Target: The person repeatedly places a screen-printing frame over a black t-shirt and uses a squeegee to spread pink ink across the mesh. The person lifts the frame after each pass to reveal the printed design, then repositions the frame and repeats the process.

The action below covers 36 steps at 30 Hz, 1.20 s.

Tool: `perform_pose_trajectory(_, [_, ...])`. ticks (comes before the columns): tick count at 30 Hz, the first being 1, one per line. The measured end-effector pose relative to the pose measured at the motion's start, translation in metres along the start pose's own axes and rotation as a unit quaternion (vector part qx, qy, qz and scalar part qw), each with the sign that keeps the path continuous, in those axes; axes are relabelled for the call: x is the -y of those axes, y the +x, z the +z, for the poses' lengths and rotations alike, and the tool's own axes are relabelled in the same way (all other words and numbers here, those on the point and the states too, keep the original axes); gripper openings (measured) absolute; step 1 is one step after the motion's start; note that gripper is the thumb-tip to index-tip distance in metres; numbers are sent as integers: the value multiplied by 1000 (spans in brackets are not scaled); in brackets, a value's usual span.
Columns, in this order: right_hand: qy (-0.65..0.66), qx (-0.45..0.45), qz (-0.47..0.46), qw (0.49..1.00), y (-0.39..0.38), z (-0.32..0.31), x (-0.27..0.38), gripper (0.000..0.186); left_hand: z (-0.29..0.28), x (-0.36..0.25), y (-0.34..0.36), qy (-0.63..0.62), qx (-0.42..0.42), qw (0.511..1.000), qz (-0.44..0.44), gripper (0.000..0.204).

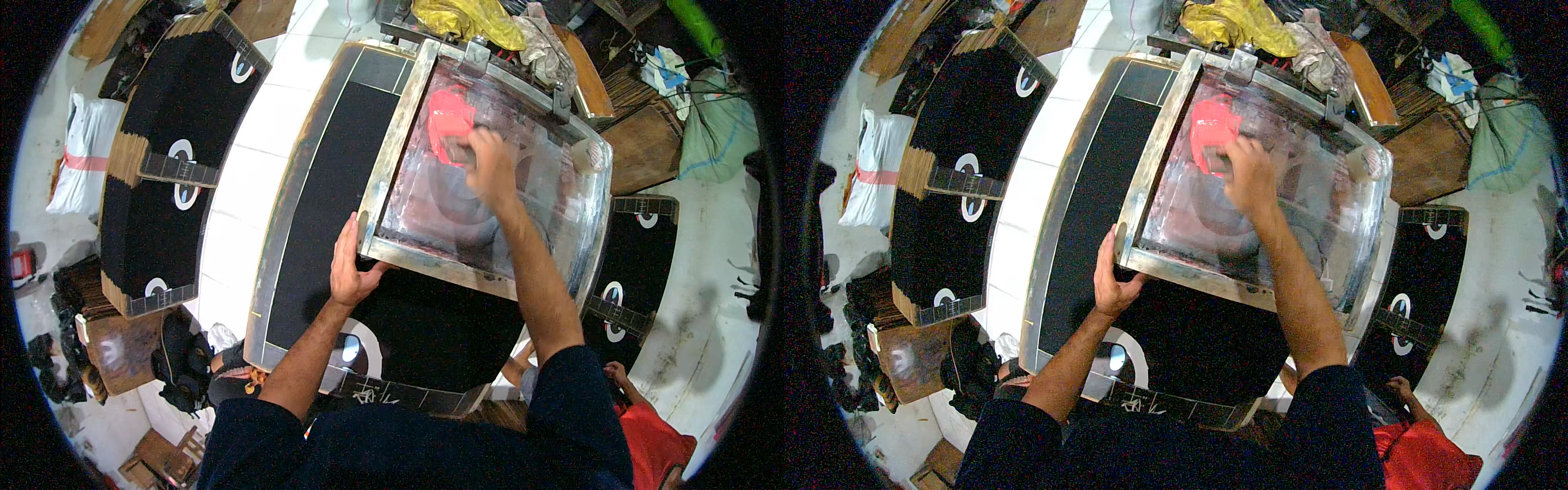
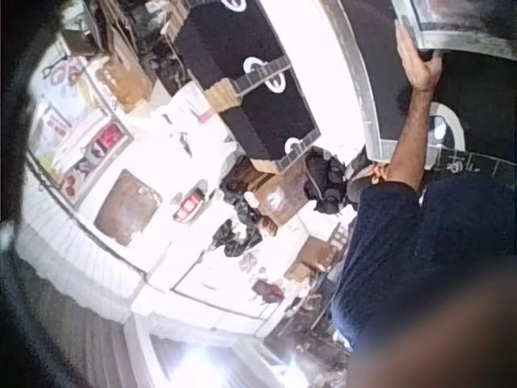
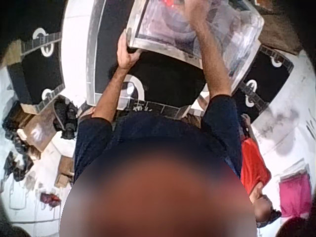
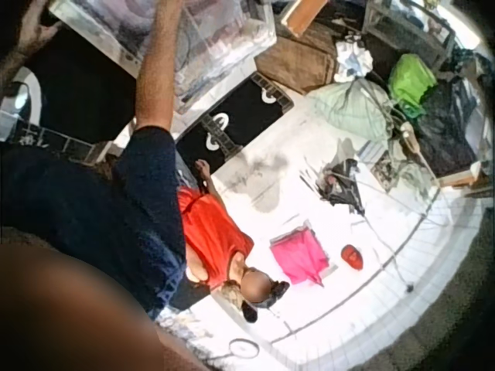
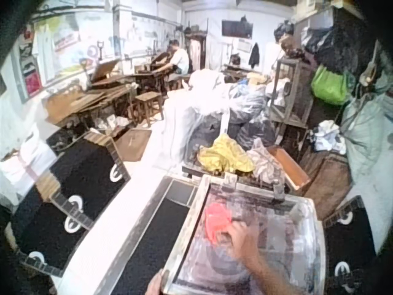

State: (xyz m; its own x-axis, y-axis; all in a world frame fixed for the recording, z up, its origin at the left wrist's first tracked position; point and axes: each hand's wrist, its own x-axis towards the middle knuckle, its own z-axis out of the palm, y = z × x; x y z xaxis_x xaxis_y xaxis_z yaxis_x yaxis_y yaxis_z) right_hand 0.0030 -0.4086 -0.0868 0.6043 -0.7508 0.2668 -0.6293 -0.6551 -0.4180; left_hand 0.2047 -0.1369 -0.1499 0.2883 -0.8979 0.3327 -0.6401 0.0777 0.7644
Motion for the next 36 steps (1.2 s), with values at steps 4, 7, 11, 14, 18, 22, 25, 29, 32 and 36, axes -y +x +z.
perform_pose_trajectory(4, [-13, -104, 15, 994, -45, 0, 24, 49, 2, 1, 0, -3, -9, 1000, 15, 111])
perform_pose_trajectory(7, [-26, -170, 43, 984, -64, -1, 40, 57, 4, 2, 0, -14, -17, 1000, 18, 112])
perform_pose_trajectory(11, [-20, -239, 97, 966, -111, -3, 82, 65, -3, -7, 1, -24, 11, 999, -23, 110])
perform_pose_trajectory(14, [-1, -278, 116, 954, -143, -18, 118, 66, -16, -34, 14, -53, -9, 998, -37, 106])
perform_pose_trajectory(18, [11, -370, 54, 928, -129, -61, 156, 41, -53, -98, 53, -111, -78, 991, 3, 111])
perform_pose_trajectory(22, [-68, -388, 55, 917, -66, -146, 155, 34, -83, -142, 109, -239, -72, 968, -1, 110])
perform_pose_trajectory(25, [-119, -408, 15, 905, -15, -205, 154, 25, -109, -91, 132, -237, -100, 966, 20, 96])
perform_pose_trajectory(29, [-105, -403, 103, 903, 26, -259, 162, 23, -141, 87, 76, -59, -59, 983, -162, 69])
perform_pose_trajectory(32, [-129, -370, 146, 908, 53, -291, 163, 27, -183, 216, -43, 92, -9, 926, -366, 53])
perform_pose_trajectory(36, [-154, -351, 179, 906, 80, -312, 152, 35, -220, 288, -213, 43, 189, 777, -599, 31])
